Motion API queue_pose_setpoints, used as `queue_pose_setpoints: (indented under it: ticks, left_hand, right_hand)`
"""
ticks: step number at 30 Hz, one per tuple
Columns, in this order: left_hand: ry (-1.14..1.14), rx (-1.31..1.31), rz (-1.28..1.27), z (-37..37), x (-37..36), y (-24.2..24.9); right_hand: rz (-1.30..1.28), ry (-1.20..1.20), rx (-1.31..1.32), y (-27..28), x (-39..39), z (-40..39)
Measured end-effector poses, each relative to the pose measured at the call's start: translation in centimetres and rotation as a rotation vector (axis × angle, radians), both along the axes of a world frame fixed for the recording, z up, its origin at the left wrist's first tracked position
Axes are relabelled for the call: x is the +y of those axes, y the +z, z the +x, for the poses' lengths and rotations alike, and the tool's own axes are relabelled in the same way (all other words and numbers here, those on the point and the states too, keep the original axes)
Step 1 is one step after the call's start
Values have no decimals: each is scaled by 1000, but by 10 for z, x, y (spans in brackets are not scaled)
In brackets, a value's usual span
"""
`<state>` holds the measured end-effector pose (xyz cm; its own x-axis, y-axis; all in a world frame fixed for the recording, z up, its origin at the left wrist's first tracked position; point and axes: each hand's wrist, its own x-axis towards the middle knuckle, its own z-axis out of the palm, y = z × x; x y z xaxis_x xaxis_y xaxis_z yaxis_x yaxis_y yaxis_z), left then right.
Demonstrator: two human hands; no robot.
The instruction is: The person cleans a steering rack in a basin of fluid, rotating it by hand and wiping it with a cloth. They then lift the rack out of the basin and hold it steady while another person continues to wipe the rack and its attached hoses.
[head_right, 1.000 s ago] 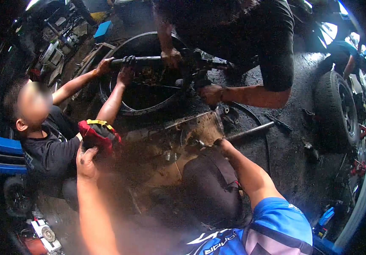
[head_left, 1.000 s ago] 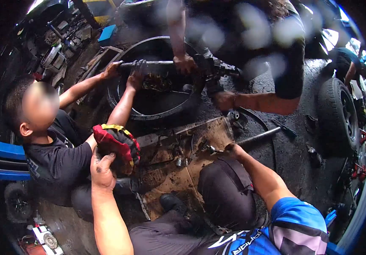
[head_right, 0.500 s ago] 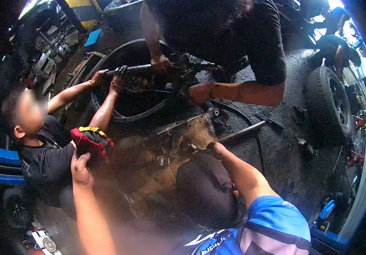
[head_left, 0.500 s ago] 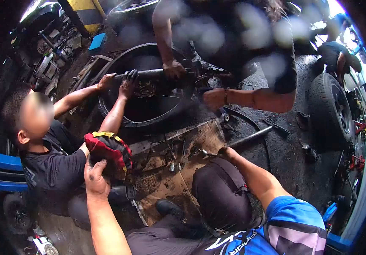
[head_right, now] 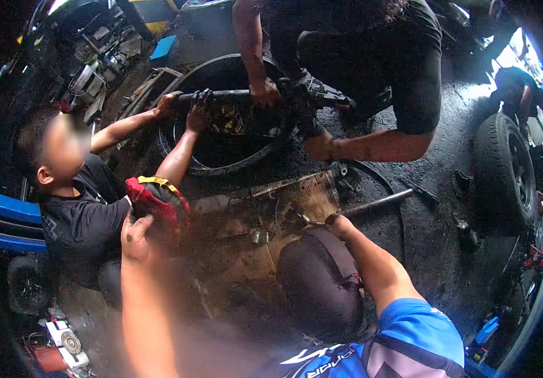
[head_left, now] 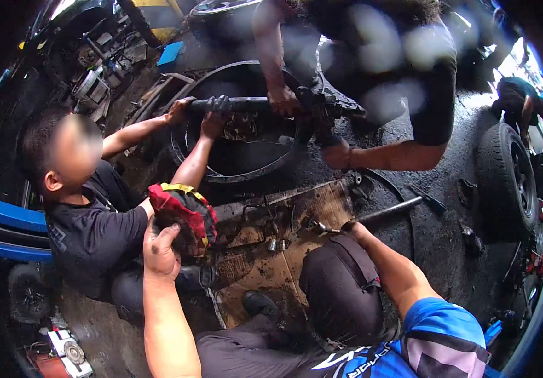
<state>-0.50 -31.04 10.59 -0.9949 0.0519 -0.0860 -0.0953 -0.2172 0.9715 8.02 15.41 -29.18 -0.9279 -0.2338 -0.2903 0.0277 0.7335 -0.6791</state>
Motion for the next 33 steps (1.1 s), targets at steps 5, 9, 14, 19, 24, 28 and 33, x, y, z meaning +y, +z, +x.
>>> queue_pose_setpoints:
  ticks: [5,9,14,19,24,28,33]
  left_hand:
    - [-28,-6,34,1,6,8]
    - [-16,-17,57,-2,2,3]
    - [-17,-42,81,-3,-5,-2]
    - [-21,-25,50,-5,-5,-3]
    - [-10,-22,27,-3,-7,-3]
    - [-1,-27,47,-3,-5,-2]
    - [2,-42,34,-3,-5,1]
  right_hand:
    - [66,47,48,19,-7,-4]
    - [102,-13,-75,11,-8,-5]
    - [120,23,-88,25,-14,-11]
    - [116,-110,-197,39,-19,-8]
    - [84,-109,-186,13,-14,-8]
    - [337,392,142,12,-8,-14]
    - [156,71,-71,-19,-4,-13]
